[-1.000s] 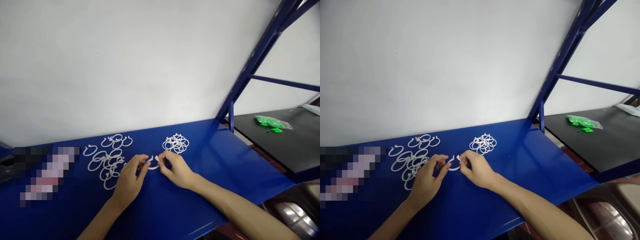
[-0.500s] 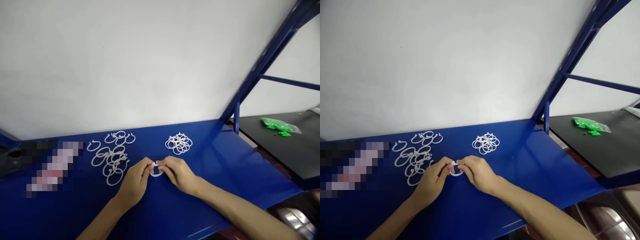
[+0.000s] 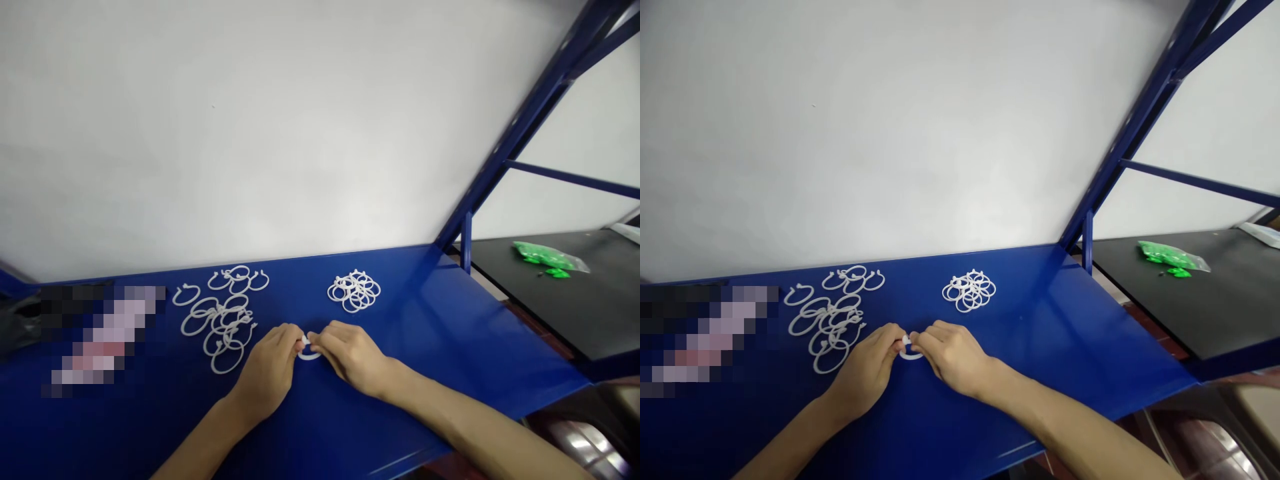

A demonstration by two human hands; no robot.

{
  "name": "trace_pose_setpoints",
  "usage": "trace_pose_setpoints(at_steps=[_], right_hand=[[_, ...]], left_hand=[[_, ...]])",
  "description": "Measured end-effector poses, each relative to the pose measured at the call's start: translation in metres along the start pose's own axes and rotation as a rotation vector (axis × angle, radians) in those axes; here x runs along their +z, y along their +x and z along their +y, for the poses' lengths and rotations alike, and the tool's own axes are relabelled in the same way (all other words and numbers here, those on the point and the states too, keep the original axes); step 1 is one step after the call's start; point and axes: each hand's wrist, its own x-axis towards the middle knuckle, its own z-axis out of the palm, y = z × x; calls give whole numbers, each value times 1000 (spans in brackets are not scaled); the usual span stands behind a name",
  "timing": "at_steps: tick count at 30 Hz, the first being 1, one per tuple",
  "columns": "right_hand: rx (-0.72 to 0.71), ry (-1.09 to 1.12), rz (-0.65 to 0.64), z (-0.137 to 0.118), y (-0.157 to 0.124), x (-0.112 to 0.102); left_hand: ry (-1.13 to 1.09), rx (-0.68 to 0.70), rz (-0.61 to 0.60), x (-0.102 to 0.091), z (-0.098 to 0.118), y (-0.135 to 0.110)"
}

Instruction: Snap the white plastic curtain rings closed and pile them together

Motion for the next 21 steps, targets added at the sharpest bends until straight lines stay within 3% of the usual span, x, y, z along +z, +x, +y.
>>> trace_pose_setpoints(at_steps=[5, 7, 10, 12, 16, 21], right_hand=[[127, -30, 9, 19, 9, -10], [279, -91, 58, 35, 10, -23], [573, -256, 148, 63, 4, -47], [699, -294, 117, 80, -3, -60], [784, -233, 43, 98, -12, -72], [814, -190, 12, 97, -12, -70]], left_hand=[[237, 11, -40, -16, -11, 12], [403, -41, 2, -28, -24, 14], [578, -144, -51, -45, -49, 10], [632, -167, -91, -50, -64, 7], [668, -143, -112, -52, -78, 5], [641, -130, 64, -58, -72, 11]])
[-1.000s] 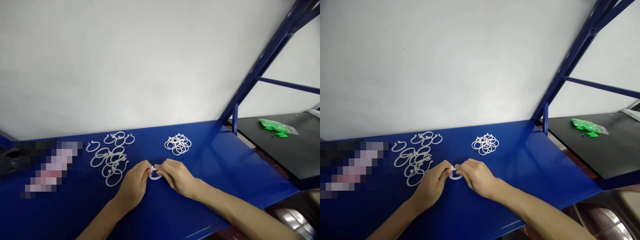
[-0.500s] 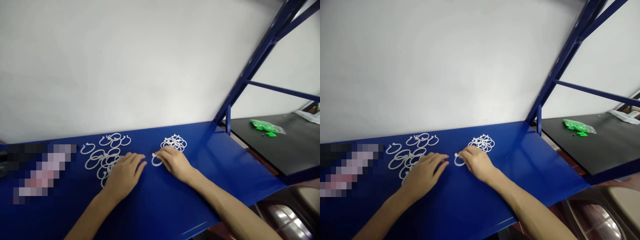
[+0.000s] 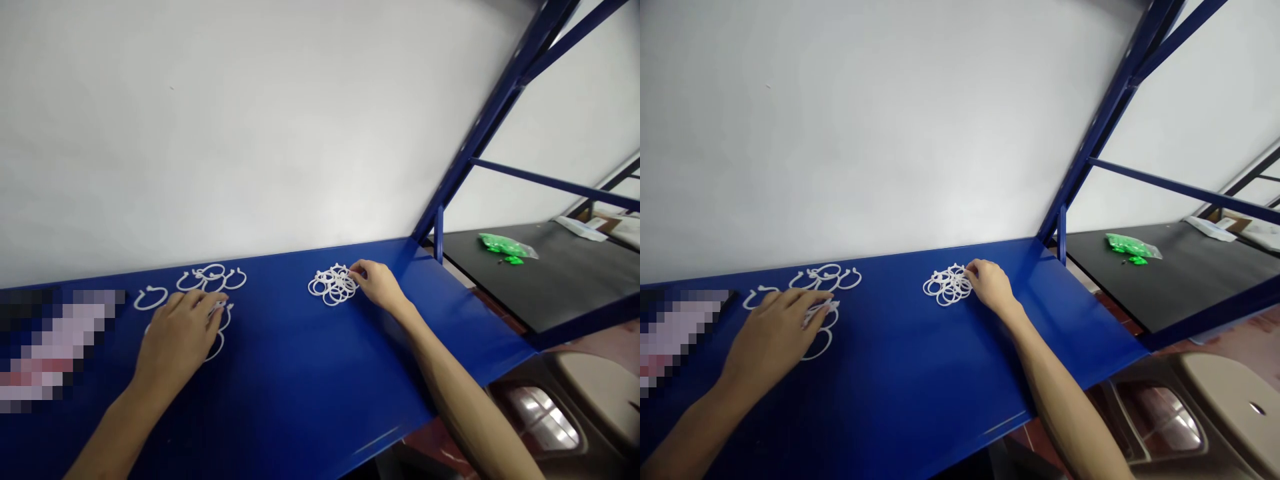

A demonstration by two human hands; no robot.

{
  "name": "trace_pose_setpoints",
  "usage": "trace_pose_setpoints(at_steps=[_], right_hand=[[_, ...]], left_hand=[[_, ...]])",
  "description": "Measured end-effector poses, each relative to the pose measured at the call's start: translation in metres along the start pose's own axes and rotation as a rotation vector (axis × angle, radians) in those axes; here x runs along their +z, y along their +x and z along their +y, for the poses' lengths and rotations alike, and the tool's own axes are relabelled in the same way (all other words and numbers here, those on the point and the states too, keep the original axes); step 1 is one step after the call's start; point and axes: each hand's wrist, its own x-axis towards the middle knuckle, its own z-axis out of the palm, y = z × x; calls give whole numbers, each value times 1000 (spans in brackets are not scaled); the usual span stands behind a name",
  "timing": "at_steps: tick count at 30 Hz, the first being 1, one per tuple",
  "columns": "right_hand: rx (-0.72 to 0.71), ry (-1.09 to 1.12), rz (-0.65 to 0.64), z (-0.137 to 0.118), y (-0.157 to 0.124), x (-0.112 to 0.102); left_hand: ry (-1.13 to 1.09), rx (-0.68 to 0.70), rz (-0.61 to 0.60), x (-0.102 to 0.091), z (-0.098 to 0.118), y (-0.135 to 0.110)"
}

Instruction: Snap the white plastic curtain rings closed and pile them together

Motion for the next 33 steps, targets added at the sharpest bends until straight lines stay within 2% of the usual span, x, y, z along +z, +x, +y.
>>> trace_pose_setpoints(at_steps=[5, 9, 12, 14, 16, 20, 27, 30, 33], right_hand=[[-37, -37, 88, -7, -1, -1], [-191, 67, 149, -32, -13, 4], [-336, 302, 8, -59, -31, 14], [-409, 427, -123, -75, -44, 23], [-440, 504, -196, -84, -53, 31], [-419, 576, -227, -89, -57, 40], [-220, 659, -219, -93, -62, 47], [-236, 666, -219, -95, -65, 52], [-266, 658, -164, -92, -62, 54]], left_hand=[[-209, -155, 97, -14, 8, 4], [-488, -343, 68, -25, 26, 5], [-708, -364, 24, -27, 42, 2], [-840, -327, -4, -25, 53, -1], [-950, -288, -62, -21, 61, -4], [-1105, -282, -164, -16, 73, -6], [-1362, -369, -190, -12, 79, -5], [-1378, -375, -216, -11, 82, -5], [-1308, -396, -204, -8, 81, -5]])
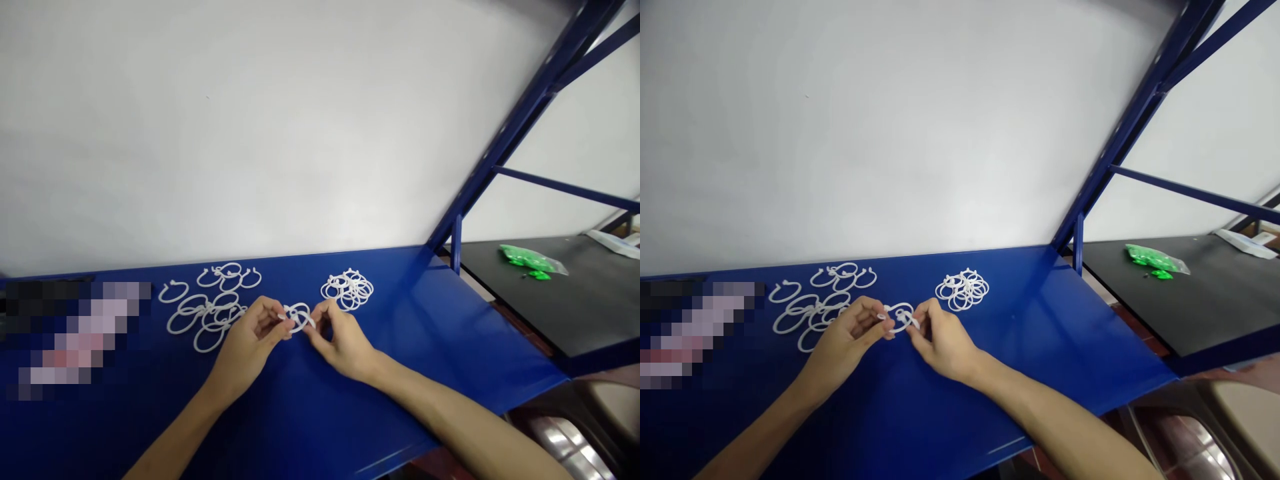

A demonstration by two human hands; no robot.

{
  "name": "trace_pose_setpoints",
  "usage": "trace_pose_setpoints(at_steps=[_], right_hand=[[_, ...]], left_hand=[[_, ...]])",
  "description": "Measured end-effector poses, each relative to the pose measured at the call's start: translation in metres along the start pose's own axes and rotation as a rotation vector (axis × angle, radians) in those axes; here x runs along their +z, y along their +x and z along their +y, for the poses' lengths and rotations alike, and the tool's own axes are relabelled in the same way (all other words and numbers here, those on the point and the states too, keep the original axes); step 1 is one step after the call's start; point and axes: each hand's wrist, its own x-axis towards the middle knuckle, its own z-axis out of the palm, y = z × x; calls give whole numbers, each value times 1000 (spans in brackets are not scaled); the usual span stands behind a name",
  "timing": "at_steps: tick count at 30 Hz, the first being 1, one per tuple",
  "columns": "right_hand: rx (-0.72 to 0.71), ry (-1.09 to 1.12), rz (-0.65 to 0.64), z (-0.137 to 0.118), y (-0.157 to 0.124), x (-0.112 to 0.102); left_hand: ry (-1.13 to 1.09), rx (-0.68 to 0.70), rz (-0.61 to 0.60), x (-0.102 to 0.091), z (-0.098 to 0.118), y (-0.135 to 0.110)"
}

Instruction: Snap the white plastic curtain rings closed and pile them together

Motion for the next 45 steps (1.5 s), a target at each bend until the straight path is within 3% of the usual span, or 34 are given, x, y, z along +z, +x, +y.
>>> trace_pose_setpoints(at_steps=[4, 7, 12, 15, 19, 23, 33, 38, 42, 45], right_hand=[[-76, -57, 75, 5, 5, -9], [-92, -106, 100, 7, 6, -14], [-64, -52, 56, 8, 6, -12], [-52, 20, 29, 7, 5, -8], [-28, 122, 5, 3, 3, -5], [-4, 167, -2, 0, 0, -3], [-17, 170, -70, -11, -8, -6], [-101, 21, -101, -10, -5, -9], [-172, -219, 84, 7, 11, -26], [-19, -410, 274, 28, 25, -56]], left_hand=[[237, -32, 126, -12, -6, 7], [517, -20, 137, -26, -13, 13], [858, 253, 181, -31, -19, 14], [802, 349, 172, -19, -13, 8], [557, 190, 58, -1, -3, -2], [457, 106, 85, 6, -2, -6], [543, 445, 96, 6, -5, -12], [626, 481, 11, 0, -4, -9], [809, 454, -2, -18, -6, 1], [1030, 393, 63, -36, -14, 7]])
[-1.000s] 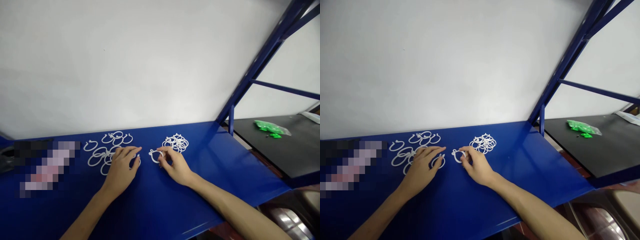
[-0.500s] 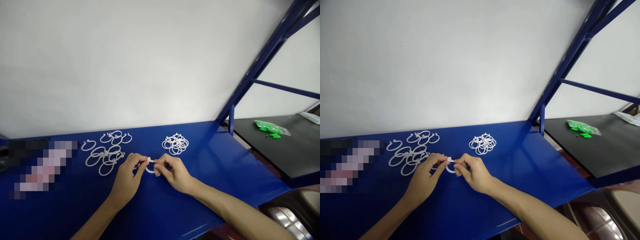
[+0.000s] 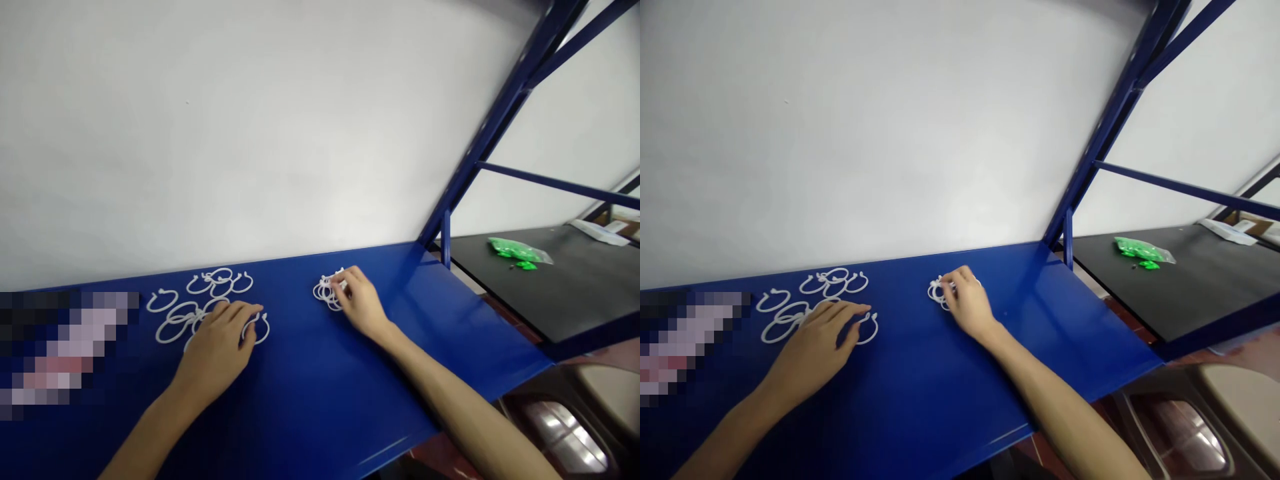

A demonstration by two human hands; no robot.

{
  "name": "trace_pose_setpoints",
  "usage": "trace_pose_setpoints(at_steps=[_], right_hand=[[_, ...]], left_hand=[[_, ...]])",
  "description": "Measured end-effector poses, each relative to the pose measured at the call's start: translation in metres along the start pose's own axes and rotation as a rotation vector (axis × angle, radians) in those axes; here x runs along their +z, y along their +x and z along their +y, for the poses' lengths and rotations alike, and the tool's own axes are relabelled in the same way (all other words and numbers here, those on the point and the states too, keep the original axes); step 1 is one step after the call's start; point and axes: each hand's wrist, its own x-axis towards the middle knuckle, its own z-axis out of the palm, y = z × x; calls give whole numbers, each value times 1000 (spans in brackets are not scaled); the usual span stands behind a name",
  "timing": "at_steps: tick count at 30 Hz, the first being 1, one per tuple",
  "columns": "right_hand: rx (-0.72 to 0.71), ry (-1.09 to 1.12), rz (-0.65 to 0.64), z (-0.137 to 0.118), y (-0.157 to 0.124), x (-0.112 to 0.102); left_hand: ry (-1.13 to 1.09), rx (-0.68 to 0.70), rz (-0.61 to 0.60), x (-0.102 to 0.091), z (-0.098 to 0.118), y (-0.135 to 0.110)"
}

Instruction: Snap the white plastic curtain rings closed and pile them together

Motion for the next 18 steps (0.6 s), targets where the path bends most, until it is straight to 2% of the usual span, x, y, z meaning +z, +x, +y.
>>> trace_pose_setpoints(at_steps=[3, 5, 7, 12, 18], right_hand=[[218, -205, 47, 29, 16, -20], [360, -322, -18, 41, 22, -30], [440, -393, -90, 47, 23, -35], [493, -451, -150, 46, 21, -35], [484, -487, -117, 45, 22, -36]], left_hand=[[135, -27, -88, 1, -13, -1], [152, -41, -117, 2, -14, -2], [140, -61, -122, 2, -12, -1], [99, -115, -98, 3, -6, 0], [57, -73, -53, 11, -5, 1]])
